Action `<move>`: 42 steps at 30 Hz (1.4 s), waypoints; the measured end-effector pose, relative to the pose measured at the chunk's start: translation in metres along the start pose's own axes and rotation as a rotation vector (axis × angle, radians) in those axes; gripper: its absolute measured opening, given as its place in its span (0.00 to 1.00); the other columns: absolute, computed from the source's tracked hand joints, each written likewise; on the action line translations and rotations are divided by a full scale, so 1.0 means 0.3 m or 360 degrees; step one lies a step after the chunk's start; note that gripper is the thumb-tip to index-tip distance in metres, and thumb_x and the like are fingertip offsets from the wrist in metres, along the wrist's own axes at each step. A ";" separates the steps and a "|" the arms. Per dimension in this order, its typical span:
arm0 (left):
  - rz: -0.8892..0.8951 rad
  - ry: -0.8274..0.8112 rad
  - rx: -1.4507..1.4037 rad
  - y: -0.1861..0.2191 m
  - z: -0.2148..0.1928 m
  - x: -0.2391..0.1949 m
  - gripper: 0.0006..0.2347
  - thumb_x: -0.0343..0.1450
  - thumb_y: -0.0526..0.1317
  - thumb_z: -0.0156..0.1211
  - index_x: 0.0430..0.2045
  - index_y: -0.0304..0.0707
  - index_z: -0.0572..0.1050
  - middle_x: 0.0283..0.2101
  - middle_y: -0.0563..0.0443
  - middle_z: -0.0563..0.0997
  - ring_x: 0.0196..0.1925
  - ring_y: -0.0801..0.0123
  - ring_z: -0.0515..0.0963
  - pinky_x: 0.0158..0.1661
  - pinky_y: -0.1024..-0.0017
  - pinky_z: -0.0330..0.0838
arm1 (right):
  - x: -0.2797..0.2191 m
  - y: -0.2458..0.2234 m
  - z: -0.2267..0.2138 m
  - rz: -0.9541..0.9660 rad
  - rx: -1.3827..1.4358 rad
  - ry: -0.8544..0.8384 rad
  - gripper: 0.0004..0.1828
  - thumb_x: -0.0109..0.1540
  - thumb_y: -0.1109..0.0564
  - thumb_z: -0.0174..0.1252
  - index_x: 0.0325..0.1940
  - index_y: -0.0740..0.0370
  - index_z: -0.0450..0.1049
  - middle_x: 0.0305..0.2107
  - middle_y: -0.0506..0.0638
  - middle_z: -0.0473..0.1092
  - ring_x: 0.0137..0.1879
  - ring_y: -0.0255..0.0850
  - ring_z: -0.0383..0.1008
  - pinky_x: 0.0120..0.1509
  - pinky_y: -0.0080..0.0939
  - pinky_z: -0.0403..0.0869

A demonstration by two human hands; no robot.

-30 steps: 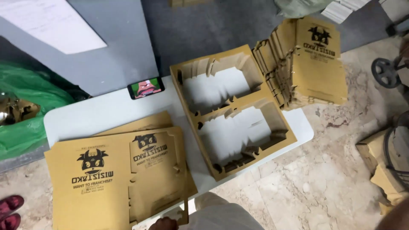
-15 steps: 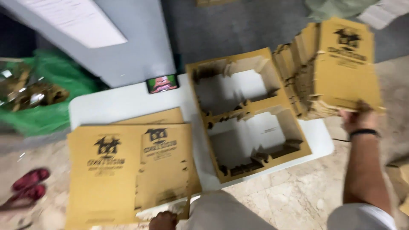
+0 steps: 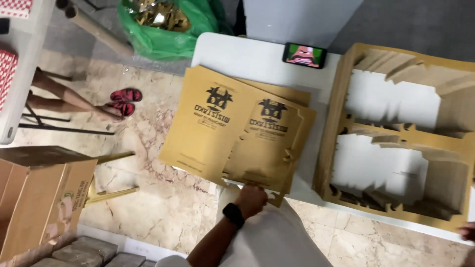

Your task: Folding pre-cut cardboard sheets and inserting them into a larger cardboard frame to prepare packaging.

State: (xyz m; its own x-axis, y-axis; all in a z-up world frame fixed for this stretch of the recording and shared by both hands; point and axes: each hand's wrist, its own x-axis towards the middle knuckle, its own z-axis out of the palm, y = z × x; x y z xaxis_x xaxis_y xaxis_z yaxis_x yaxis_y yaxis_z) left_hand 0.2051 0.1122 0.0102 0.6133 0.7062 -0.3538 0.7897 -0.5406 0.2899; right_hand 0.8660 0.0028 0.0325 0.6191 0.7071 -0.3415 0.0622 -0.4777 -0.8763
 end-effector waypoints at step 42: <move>-0.1332 0.1129 -0.1267 -1.402 -0.158 0.033 0.14 0.67 0.43 0.68 0.46 0.55 0.84 0.38 0.49 0.82 0.39 0.58 0.85 0.40 0.65 0.81 | -0.471 -0.566 2.531 0.0303 -0.0557 -0.0061 0.33 0.62 0.49 0.59 0.66 0.74 0.66 0.53 0.72 0.66 0.64 0.69 0.67 0.63 0.67 0.70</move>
State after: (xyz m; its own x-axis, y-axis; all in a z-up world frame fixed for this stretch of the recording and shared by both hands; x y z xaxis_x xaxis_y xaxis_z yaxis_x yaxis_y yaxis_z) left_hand -0.1216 0.3683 -0.0731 -0.3730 0.9025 -0.2152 0.5495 0.4018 0.7325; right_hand 0.1734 0.3799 -0.0283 0.6159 0.6047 -0.5049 0.2165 -0.7462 -0.6296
